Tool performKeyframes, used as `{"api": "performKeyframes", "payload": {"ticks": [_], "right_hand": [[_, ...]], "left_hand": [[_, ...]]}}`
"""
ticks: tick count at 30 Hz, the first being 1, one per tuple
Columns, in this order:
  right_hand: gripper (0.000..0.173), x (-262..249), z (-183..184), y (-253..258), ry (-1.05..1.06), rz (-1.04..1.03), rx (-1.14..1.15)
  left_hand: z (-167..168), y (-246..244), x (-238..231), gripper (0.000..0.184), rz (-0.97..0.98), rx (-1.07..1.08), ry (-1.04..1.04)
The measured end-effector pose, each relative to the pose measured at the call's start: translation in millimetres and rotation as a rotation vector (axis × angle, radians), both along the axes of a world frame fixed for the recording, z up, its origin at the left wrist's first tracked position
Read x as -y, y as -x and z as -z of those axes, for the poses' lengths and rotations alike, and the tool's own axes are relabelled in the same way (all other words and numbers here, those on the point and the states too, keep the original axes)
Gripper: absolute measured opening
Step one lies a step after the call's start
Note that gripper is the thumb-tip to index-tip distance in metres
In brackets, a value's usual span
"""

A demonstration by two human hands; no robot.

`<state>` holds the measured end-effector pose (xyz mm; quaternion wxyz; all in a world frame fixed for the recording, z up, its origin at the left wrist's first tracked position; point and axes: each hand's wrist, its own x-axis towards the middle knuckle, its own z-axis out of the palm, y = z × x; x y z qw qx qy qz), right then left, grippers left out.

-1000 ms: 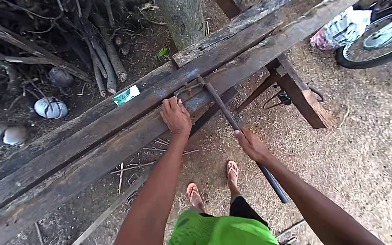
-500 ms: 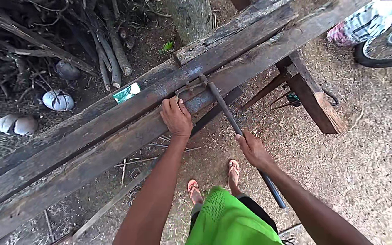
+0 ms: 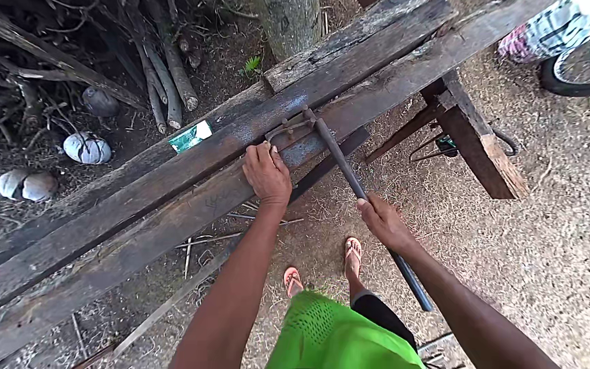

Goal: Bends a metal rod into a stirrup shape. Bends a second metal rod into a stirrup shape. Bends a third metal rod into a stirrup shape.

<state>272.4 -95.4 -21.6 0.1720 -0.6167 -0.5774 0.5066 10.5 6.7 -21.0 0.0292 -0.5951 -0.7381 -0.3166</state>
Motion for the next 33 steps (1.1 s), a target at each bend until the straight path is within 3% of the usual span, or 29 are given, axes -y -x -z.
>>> {"api": "performKeyframes", "payload": {"ticks": [4,7,15,19,21,25,33], "right_hand": [[0.040,-0.6,-2.6,-5.5,0.122,0.052,-0.360],[0.039,-0.8,-4.4,-9.1,0.191,0.060,-0.488],[0.040,1.9,-3.5,-6.0,0.137,0.061,-0.369],[0.049,5.0,-2.4,0.4,-0.062,-0.014,0.073],[0.050,4.7,-1.4,2.5,-0.088,-0.014,0.115],[0.047,0.1,4.1,-5.5,0.037,0.002,-0.171],[0.038,3.3,3.9,-0.3,0.180,0.085,-0.501]], "left_hand": [[-0.5,1.0,-1.1,0.030,0.003,0.000,0.002],[-0.8,1.3,-1.6,0.029,0.004,0.000,0.008],[2.2,0.1,-1.3,0.030,-0.012,-0.011,-0.023],[2.8,-0.2,-0.5,0.029,-0.012,-0.022,-0.034],[1.3,0.3,-0.4,0.029,-0.005,-0.012,-0.020],[-2.3,1.3,-0.7,0.030,0.005,-0.001,0.016],[4.2,2.8,1.6,0.032,0.003,-0.007,0.027]]}}
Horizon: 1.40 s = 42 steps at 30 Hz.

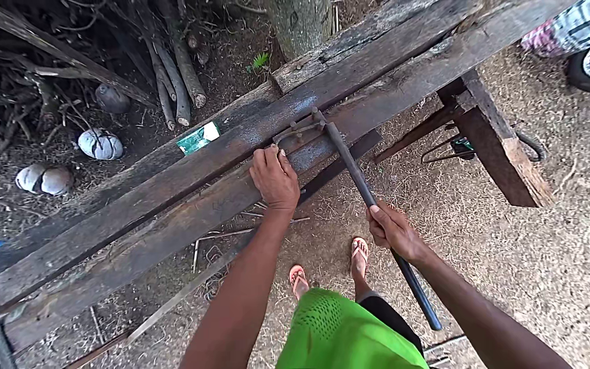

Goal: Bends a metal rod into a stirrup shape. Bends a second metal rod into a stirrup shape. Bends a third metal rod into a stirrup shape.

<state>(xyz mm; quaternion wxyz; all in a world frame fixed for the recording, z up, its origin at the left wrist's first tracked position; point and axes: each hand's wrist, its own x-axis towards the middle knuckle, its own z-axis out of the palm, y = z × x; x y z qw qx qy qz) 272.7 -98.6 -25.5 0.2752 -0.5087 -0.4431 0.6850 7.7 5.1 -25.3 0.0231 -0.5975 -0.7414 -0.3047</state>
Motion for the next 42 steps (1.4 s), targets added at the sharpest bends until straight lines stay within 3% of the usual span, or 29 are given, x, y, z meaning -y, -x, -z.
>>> {"api": "performKeyframes", "payload": {"ticks": [4,10,16,21,26,31,42], "right_hand": [[0.039,5.3,-2.2,10.0,0.066,0.061,-0.095],[0.039,14.0,-5.4,25.7,0.051,0.108,-0.032],[0.041,33.3,0.6,86.4,0.057,0.283,-0.088],[0.040,28.9,-3.3,53.5,0.022,0.162,0.080],[0.048,65.1,10.1,28.3,-0.071,0.043,0.402],[0.053,52.6,-13.1,9.4,-0.199,-0.068,0.722],[0.052,21.9,-15.2,-35.6,-0.210,-0.245,0.694]], "left_hand": [[-0.3,-2.0,-0.6,0.033,-0.015,0.001,0.010],[-1.7,-3.7,-0.8,0.030,-0.015,-0.002,0.026],[-2.5,-7.4,-3.3,0.028,-0.029,-0.004,-0.016],[-6.9,-5.2,-1.7,0.029,-0.003,0.015,-0.011],[-6.6,-3.3,-1.7,0.030,-0.019,0.009,-0.022],[-12.0,-9.7,-0.3,0.037,-0.054,0.028,0.030],[-2.4,-17.1,-2.4,0.034,-0.133,-0.019,-0.044]]}}
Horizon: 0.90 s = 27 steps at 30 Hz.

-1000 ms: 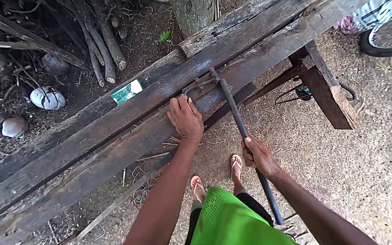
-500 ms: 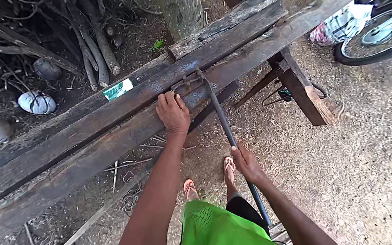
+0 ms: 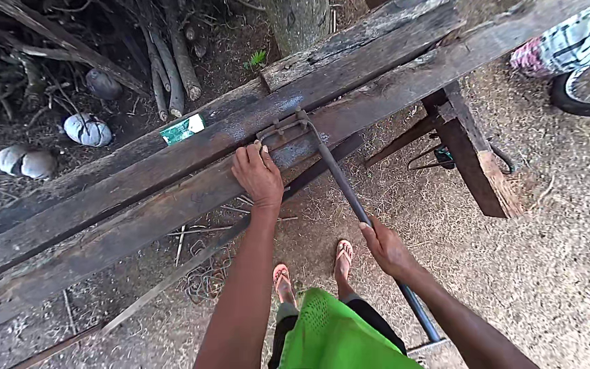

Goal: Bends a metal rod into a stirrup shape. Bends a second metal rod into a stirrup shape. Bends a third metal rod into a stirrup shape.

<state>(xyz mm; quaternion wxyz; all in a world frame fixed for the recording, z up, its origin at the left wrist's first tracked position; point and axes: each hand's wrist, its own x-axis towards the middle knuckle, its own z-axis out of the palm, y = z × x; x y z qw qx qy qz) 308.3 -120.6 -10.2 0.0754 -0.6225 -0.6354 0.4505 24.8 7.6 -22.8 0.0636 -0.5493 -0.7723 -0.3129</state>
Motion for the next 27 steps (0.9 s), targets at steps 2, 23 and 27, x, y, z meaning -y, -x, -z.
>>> {"api": "performKeyframes", "payload": {"ticks": [2,23,27], "right_hand": [[0.051,-5.2,5.6,-6.2,-0.002,-0.022,-0.021],[0.056,30.7,12.2,19.6,-0.102,0.197,-0.050],[0.059,28.5,-33.7,11.3,-0.222,0.210,0.094]], "left_hand": [[1.2,0.2,-0.5,0.033,-0.006,0.002,-0.006],[-33.9,17.7,4.1,0.035,0.153,0.400,0.262],[-72.9,33.7,16.7,0.035,0.282,0.707,0.266]]}}
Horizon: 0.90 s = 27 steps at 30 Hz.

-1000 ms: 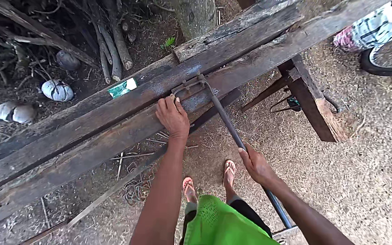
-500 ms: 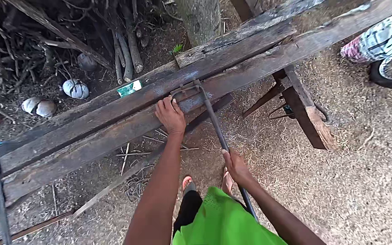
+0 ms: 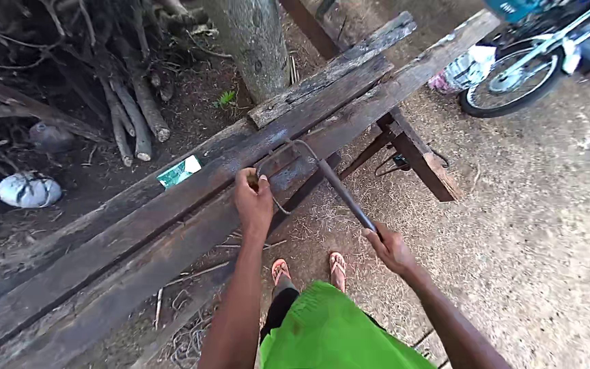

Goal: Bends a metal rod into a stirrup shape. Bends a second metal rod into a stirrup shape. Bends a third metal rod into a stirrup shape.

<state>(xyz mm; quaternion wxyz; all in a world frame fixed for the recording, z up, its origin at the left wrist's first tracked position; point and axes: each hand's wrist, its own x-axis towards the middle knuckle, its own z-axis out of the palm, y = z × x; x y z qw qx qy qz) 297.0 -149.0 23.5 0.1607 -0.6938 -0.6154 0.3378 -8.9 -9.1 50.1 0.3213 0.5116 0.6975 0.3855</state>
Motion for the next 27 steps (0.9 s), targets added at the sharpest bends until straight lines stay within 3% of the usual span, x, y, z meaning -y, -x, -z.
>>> {"api": "performKeyframes", "payload": {"ticks": [3,7,12,19,27], "right_hand": [[0.059,-8.3,-53.6,-12.1,-0.116,-0.059,0.172],[0.061,-45.5,-113.8,-31.6,-0.275,-0.264,0.468],[0.049,-115.6,-157.9,-44.8,-0.458,-0.565,0.715],[0.054,-247.5,-149.5,-88.6,-0.540,-0.808,0.679],[0.046,-363.2,-100.9,-146.2,-0.434,-0.905,0.602]], "left_hand": [[-21.3,16.5,15.7,0.033,0.127,0.149,-0.009],[-30.5,30.0,34.5,0.049,0.311,0.170,0.007],[-30.3,31.9,51.2,0.029,0.208,0.055,-0.003],[-3.7,14.5,64.0,0.030,-0.141,-0.119,0.144],[17.2,-59.4,46.5,0.031,-0.281,-0.079,0.263]]}}
